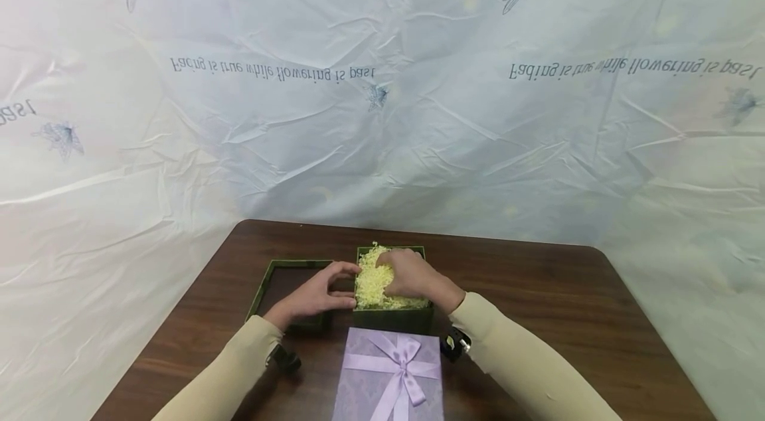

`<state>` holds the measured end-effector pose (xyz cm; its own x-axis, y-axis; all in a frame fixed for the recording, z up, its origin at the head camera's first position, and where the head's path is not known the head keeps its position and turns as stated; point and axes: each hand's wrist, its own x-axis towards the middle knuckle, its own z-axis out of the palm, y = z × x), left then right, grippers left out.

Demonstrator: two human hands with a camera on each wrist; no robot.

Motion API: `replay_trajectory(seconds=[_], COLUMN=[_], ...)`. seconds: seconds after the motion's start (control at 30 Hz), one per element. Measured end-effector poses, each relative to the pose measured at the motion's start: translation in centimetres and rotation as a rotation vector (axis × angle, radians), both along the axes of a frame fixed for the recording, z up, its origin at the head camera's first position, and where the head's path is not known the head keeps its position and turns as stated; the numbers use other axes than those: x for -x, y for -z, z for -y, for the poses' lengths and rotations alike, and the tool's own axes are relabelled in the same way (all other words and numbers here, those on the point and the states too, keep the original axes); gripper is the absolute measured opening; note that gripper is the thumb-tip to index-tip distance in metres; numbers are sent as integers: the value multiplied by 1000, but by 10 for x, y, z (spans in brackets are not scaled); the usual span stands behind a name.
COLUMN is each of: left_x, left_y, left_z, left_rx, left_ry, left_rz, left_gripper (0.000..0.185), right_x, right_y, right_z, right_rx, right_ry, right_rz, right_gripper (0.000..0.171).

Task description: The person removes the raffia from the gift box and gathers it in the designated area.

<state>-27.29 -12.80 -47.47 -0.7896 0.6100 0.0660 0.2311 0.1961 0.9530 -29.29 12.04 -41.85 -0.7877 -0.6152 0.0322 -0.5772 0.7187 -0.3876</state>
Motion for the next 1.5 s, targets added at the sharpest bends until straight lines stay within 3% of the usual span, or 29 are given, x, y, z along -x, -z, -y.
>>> replay_trajectory(seconds=[0.63, 1.5], left_x=[0, -4], left_y=[0, -2], left_z=[1, -1], left_rx=[15, 18], left_ry=[-12, -29], left_rz=[-3, 3], left_gripper=[63, 67], right_x=[4, -1], right_y=[-6, -27], right_z=[-5, -13], right_rx=[50, 96], right_ry=[89, 88], right_rz=[6, -69], right_gripper=[54, 52])
